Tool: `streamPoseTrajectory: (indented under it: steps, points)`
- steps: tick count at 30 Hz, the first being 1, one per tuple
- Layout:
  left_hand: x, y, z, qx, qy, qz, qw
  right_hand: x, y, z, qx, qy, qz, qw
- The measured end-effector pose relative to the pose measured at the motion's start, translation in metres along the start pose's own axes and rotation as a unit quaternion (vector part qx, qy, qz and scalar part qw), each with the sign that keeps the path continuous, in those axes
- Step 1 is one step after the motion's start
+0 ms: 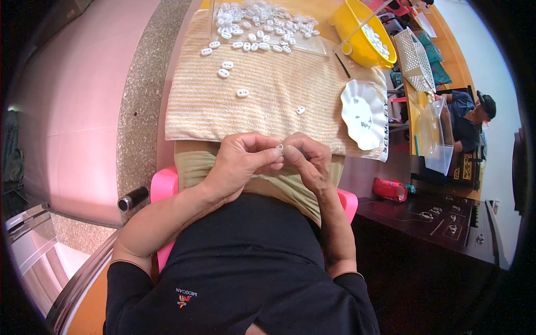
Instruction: Sorting and inspecting small white plastic buttons at a workbench.
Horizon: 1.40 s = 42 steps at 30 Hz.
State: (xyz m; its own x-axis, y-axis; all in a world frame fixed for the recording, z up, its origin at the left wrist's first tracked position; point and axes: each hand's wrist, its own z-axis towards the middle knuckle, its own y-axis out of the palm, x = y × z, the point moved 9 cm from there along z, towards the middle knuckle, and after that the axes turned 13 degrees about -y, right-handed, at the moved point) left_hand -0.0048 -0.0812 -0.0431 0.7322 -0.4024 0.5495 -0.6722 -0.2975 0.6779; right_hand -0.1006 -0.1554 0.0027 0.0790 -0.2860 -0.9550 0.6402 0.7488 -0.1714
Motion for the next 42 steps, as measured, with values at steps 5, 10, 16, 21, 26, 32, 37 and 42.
streamPoseTrajectory:
  steps: [5, 10, 16, 21, 26, 32, 37, 42]
  points:
    - [0.003, 0.002, -0.001, -0.013, 0.029, 0.024, 0.999, -0.009, 0.001, 0.003, -0.018, -0.001, -0.04, 0.999]
    - [0.0, 0.001, 0.002, 0.002, 0.031, 0.054, 0.998, -0.004, -0.002, -0.002, -0.025, 0.002, -0.046, 0.999]
    - [-0.005, 0.001, 0.005, -0.003, 0.011, 0.043, 0.999, 0.011, -0.006, -0.008, 0.0, 0.051, 0.068, 0.996]
    - [-0.002, 0.002, 0.004, -0.009, 0.007, 0.035, 0.999, 0.018, -0.006, -0.009, 0.002, 0.066, 0.114, 0.991]
    - [-0.004, 0.001, 0.004, -0.006, 0.0, 0.019, 1.0, 0.018, -0.006, -0.009, 0.007, 0.07, 0.119, 0.99]
    - [-0.005, 0.0, 0.005, -0.012, 0.002, 0.01, 1.0, 0.015, -0.008, -0.009, 0.009, 0.07, 0.07, 0.995]
    - [-0.005, 0.0, 0.005, -0.007, -0.002, -0.001, 1.0, 0.012, -0.007, -0.007, 0.003, 0.064, 0.042, 0.997]
    - [-0.002, 0.0, 0.003, -0.004, 0.004, -0.008, 1.0, 0.016, -0.007, -0.009, 0.028, 0.089, 0.035, 0.995]
